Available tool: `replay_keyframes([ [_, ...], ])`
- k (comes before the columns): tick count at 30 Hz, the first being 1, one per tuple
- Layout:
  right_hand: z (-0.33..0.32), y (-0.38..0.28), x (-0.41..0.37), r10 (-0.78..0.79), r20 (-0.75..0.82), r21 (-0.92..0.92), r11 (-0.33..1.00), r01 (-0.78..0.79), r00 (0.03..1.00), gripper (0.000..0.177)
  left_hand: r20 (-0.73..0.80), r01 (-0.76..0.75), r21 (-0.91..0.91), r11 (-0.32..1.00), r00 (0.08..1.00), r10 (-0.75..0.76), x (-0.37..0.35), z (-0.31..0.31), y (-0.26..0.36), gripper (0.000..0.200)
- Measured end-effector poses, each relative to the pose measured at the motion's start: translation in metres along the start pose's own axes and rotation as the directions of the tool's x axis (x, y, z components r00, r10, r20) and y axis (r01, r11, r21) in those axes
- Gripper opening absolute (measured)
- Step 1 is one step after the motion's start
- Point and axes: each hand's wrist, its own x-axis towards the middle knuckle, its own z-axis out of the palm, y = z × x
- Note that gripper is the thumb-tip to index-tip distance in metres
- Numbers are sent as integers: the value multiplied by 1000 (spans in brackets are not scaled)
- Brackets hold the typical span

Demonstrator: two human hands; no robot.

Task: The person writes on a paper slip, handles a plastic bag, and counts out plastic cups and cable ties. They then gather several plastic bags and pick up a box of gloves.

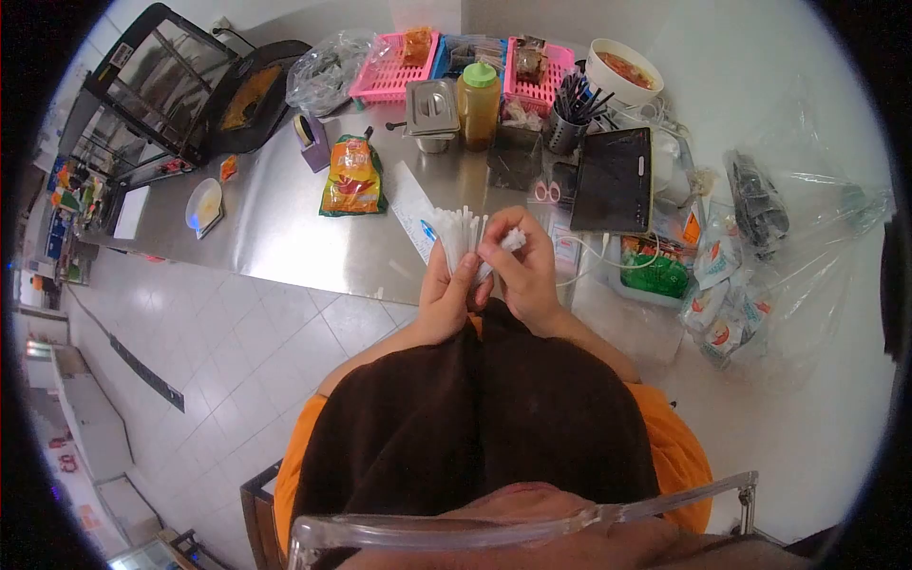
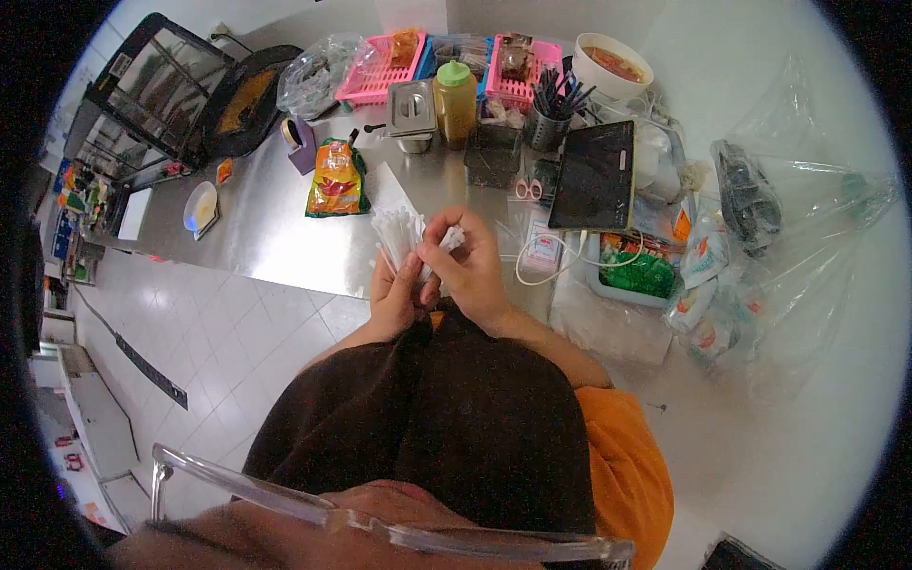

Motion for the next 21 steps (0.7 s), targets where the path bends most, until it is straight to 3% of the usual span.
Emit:
replay_keyframes([
  [1, 3, -2, -1, 43, -62, -43, 998, -46, 997, 17, 3, 3, 11, 1000, 1000, -3, 0, 0, 0, 27],
  [4, 0, 0, 1, 60, -45, -121, 991, -65, 997, 20, 10, 6, 33, 999, 1000, -6, 1, -1, -1, 27],
  [21, 0, 1, -2, 80, -64, -52, 995, -83, 995, 17, 0, -13, 3, 1000, 1000, 13, -1, -2, -2, 30],
])
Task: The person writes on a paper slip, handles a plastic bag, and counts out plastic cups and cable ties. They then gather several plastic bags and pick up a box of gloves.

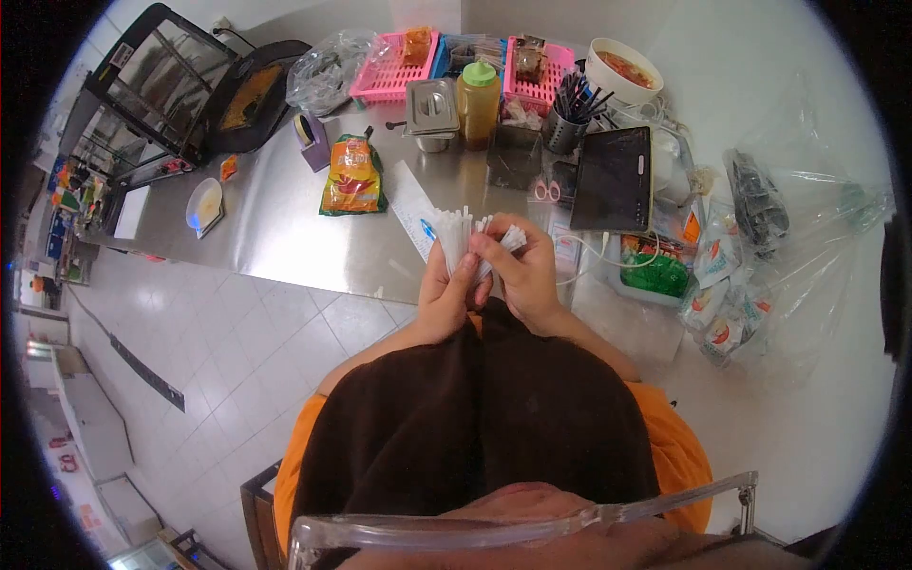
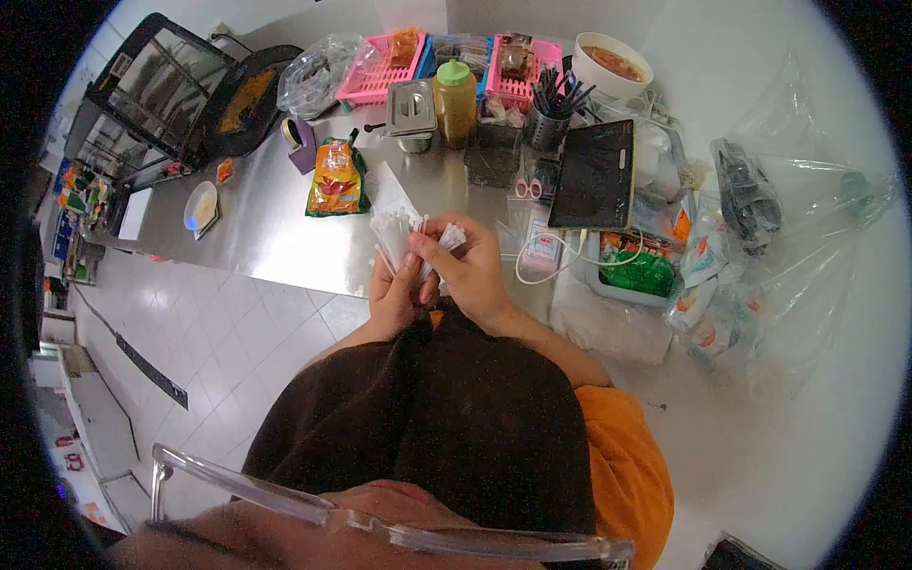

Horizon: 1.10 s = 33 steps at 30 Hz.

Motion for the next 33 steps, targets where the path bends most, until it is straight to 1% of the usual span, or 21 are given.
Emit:
replay_keyframes([
  [4, 1, -1, -1, -2, -11, 5, 1000, 2, 1000, 16, -10, -1, -21, 1000, 1000, 1, -1, 0, -1, 30],
  [9, -1, 1, -1, -2, 20, 38, 999, 1, 1000, 15, -38, 5, -19, 1000, 999, -6, -2, 2, 0, 30],
  [15, -2, 3, 0, 2, 41, 71, 997, -5, 999, 14, 21, -5, -5, 1000, 1000, 5, -2, -4, -2, 30],
  [19, -1, 3, 0, 4, 56, 91, 996, -9, 998, 13, -11, -17, -2, 1000, 1000, 17, -2, -2, -3, 29],
  [22, 0, 3, -1, 12, 17, 70, 997, -13, 1000, 13, -15, -24, -20, 1000, 1000, 24, -2, 1, -1, 28],
  [25, -2, 3, -1, 34, 45, 60, 998, -36, 998, 13, -23, -17, -29, 999, 1000, 16, -2, 1, 0, 27],
  [28, -1, 3, -3, 47, 22, 160, 986, -50, 999, 12, -14, 7, -42, 999, 1000, -8, -2, -3, -1, 25],
  [31, -1, 2, -1, 0, 70, 168, 986, -12, 998, 11, -17, 20, -41, 999, 1000, -21, -2, -3, -2, 23],
  [33, 1, 0, -1, -34, 57, 104, 994, 28, 998, 11, -29, 1, -35, 999, 1000, -2, -1, 0, -1, 24],
])
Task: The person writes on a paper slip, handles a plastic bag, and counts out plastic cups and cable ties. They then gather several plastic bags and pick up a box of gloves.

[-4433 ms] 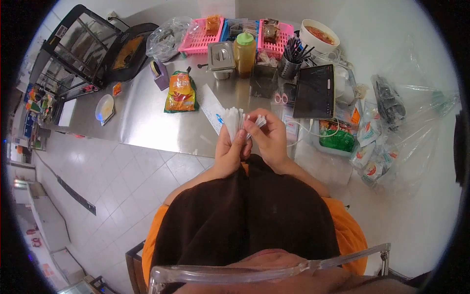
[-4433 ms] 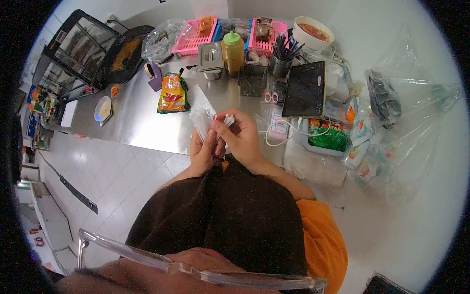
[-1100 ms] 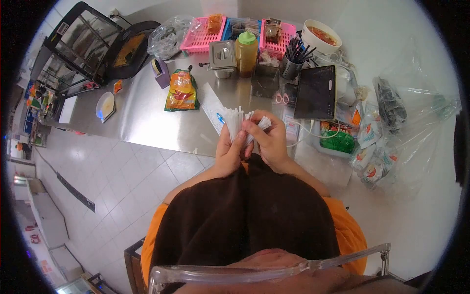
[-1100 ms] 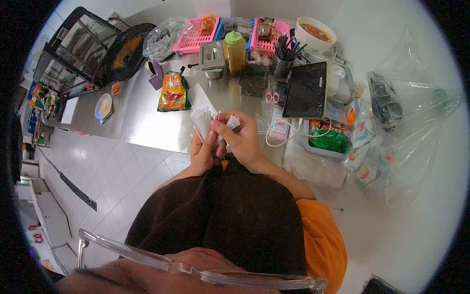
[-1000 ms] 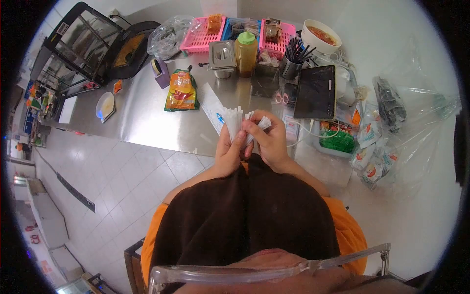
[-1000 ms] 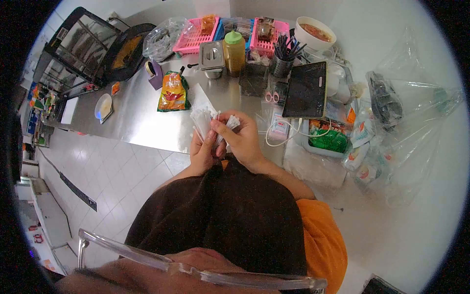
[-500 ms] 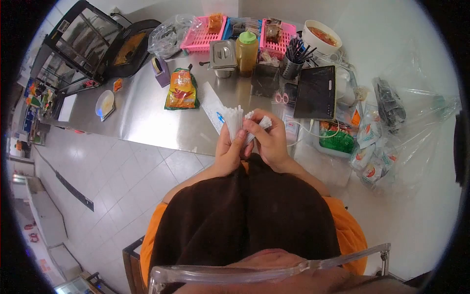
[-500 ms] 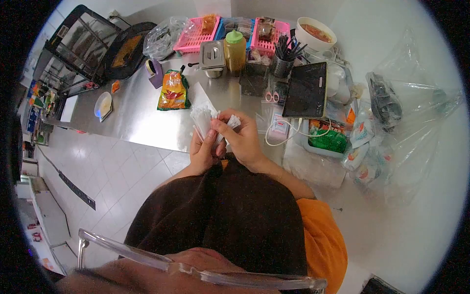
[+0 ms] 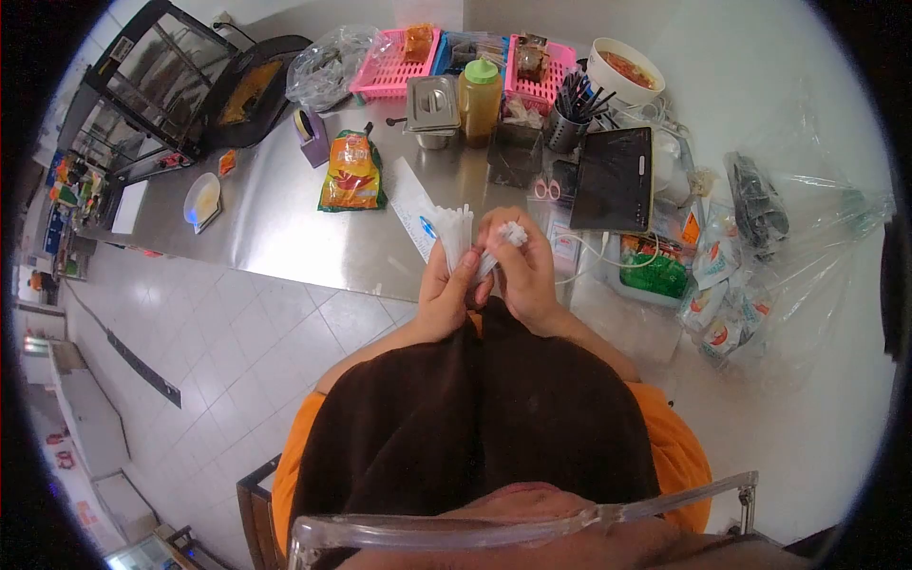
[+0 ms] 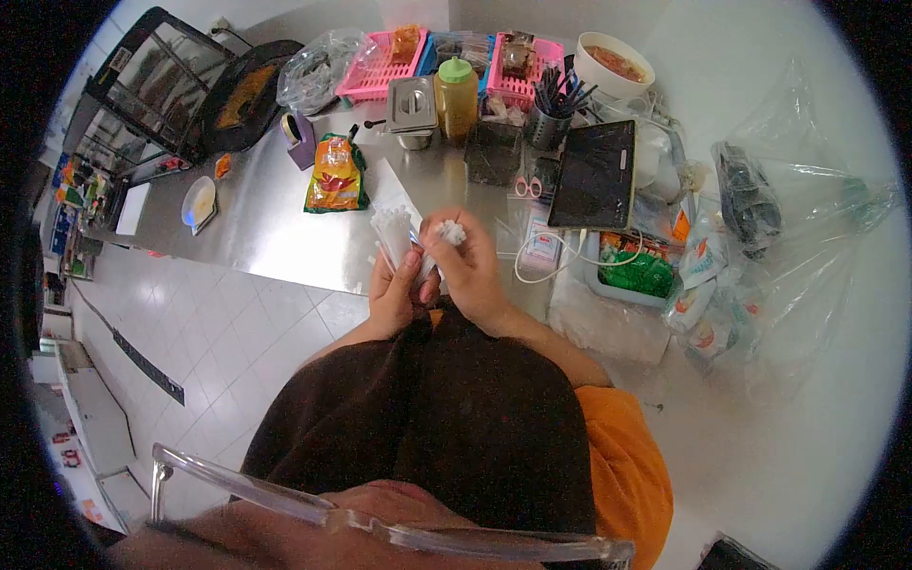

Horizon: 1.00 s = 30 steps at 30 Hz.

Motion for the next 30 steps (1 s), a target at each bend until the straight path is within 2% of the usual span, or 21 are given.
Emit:
replay_keyframes([
  [4, -3, 2, 0, 28, -10, -26, 999, -28, 1000, 15, 62, 34, -23, 999, 998, -32, 0, -5, -1, 30],
  [6, -1, 0, 1, 56, -42, -124, 990, -60, 998, 17, 94, 48, -18, 999, 995, -46, -1, -8, -3, 31],
  [10, 0, -3, 4, 73, -44, -217, 973, -81, 996, 20, 64, 20, 23, 1000, 998, -22, 1, -3, 0, 31],
  [12, 1, -4, 3, 81, -57, -199, 976, -91, 995, 19, 20, 16, 46, 999, 1000, -17, 1, 3, 5, 28],
  [15, 2, -3, 2, 100, -74, -149, 983, -110, 992, 19, 38, 2, 15, 1000, 999, -3, 1, -1, 3, 31],
  [18, 1, -1, 2, 116, -74, -105, 987, -124, 990, 20, -38, -10, 82, 997, 999, 13, -1, 5, 6, 32],
  [30, -3, 1, -2, 105, -65, -45, 993, -108, 992, 18, 16, 3, 65, 998, 1000, -4, -1, 6, 7, 32],
])
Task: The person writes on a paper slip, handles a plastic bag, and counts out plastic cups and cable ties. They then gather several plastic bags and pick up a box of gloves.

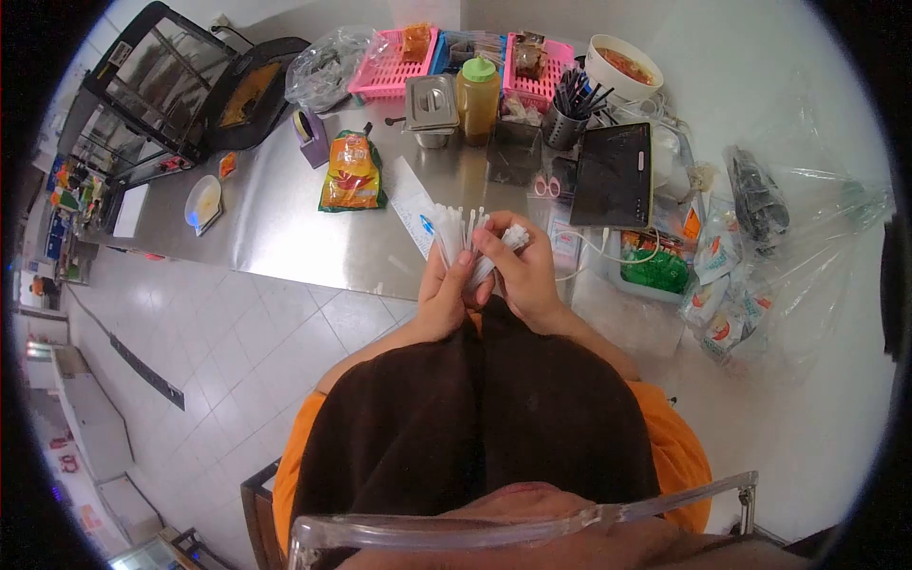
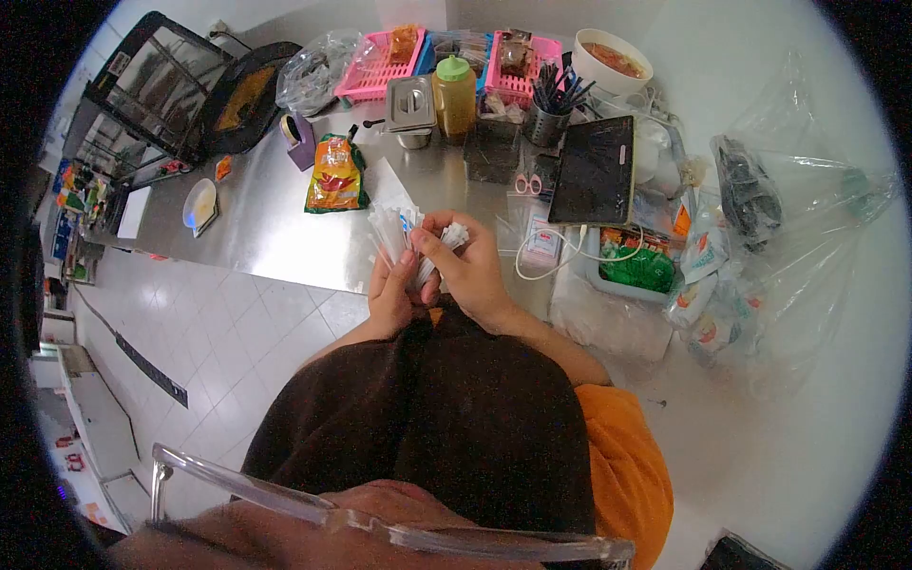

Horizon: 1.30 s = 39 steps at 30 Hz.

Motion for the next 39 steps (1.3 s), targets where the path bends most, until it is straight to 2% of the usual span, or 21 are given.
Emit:
replay_keyframes([
  [7, 3, -1, 0, -47, 3, -28, 998, 47, 999, 19, -30, 0, -19, 1000, 1000, -1, -1, -1, -6, 34],
  [13, 0, 0, 0, -14, -6, -79, 997, 14, 1000, 20, 3, -17, -2, 1000, 1000, 17, 0, -3, -7, 36],
  [18, -3, 4, 0, -22, 22, -34, 999, 23, 1000, 21, 2, -8, -21, 1000, 1000, 8, -1, -3, -7, 37],
  [21, 0, 3, -1, -28, -20, -12, 1000, 27, 999, 21, -77, 30, -63, 998, 996, -35, -1, -2, -7, 38],
  [24, 5, -1, -2, -42, -28, -22, 999, 41, 999, 21, -81, 37, -90, 995, 996, -44, -3, -3, -6, 35],
  [27, 4, -2, -1, -64, 30, -32, 997, 65, 997, 22, 31, 35, -133, 990, 999, -31, 0, -6, -1, 24],
  [33, 4, -1, -2, -72, 42, -18, 997, 73, 997, 26, -74, 19, -173, 985, 997, -32, -2, -1, -3, 24],
  [34, 5, -2, -3, -69, 48, -19, 997, 70, 996, 26, -46, 12, -154, 988, 999, -19, -2, -3, -4, 25],
  [36, 6, -6, -3, -49, 66, -81, 995, 55, 997, 26, 10, -4, -116, 993, 1000, 5, -2, -9, -7, 27],
  [39, 5, -6, -3, -21, 69, -175, 984, 33, 997, 25, -8, -9, -71, 997, 1000, 9, -3, -4, -3, 30],
])
